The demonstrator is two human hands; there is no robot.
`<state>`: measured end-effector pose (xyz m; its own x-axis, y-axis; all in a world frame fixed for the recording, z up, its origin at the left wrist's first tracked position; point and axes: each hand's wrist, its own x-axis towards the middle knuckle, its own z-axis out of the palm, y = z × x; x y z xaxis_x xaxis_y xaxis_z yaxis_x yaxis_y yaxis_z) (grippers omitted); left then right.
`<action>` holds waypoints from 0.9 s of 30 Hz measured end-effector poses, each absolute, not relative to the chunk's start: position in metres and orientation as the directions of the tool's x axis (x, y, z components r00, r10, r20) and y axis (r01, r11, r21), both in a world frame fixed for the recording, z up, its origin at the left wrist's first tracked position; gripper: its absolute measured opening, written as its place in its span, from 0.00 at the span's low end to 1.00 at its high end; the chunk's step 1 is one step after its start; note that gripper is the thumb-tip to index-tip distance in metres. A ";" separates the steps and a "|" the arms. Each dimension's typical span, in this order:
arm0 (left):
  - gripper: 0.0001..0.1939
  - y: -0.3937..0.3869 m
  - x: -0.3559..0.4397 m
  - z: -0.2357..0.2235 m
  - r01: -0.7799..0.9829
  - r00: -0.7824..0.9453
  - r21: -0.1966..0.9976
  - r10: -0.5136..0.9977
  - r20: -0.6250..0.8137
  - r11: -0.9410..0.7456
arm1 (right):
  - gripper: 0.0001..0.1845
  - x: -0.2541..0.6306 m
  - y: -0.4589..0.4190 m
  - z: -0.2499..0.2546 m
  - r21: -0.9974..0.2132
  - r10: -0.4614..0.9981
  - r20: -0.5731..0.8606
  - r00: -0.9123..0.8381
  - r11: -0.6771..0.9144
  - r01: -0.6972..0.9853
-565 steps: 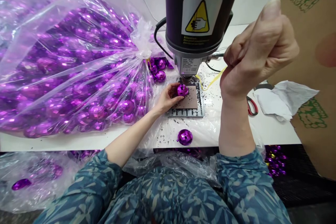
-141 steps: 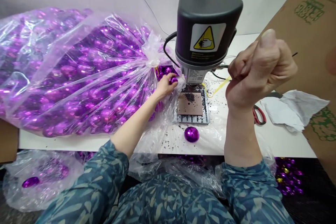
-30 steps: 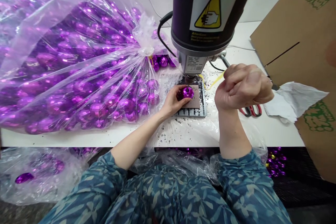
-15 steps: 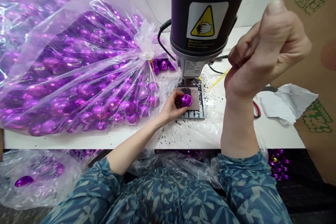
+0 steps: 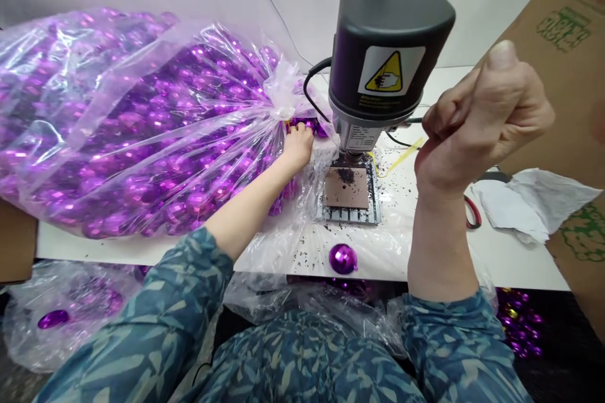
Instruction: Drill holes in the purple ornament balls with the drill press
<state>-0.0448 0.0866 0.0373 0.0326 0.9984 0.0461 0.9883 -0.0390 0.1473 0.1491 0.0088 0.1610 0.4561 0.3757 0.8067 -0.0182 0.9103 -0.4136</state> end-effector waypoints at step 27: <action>0.19 0.008 -0.054 0.033 -0.091 0.238 0.965 0.946 -0.220 0.247 | 0.32 0.147 0.007 0.156 -0.439 0.363 0.809 0.462 0.896 0.067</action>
